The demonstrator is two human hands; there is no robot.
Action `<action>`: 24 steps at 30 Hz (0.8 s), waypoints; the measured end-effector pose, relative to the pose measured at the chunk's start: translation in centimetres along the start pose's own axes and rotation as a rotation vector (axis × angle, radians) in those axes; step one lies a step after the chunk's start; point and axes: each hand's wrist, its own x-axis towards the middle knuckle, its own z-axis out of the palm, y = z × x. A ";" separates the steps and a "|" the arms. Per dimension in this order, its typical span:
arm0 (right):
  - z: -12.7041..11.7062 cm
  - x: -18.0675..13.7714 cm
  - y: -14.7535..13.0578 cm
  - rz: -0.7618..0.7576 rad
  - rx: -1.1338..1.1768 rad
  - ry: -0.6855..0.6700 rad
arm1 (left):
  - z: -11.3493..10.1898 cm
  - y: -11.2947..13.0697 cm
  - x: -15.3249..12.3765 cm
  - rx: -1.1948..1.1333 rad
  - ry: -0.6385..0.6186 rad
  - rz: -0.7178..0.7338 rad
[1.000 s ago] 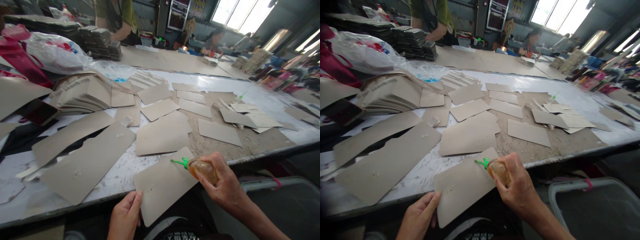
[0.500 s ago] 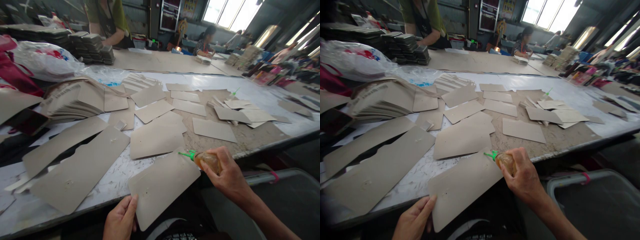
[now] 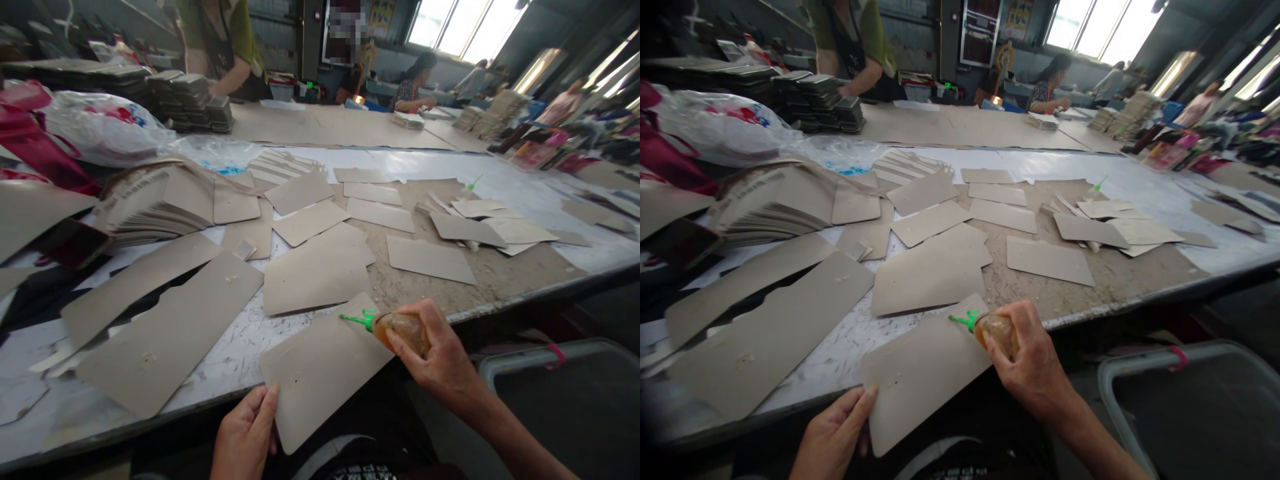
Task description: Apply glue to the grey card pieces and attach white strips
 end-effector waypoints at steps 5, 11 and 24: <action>1.3 -0.3 -2.2 0.003 0.124 -0.087 | 0.1 -0.3 0.2 -0.005 -0.015 0.013; 1.5 -0.6 -2.6 0.001 0.170 -0.119 | 0.1 -0.2 0.1 -0.025 -0.015 0.021; 3.2 -0.6 -5.5 -0.045 0.279 -0.182 | 0.0 1.2 0.0 0.036 -0.027 -0.022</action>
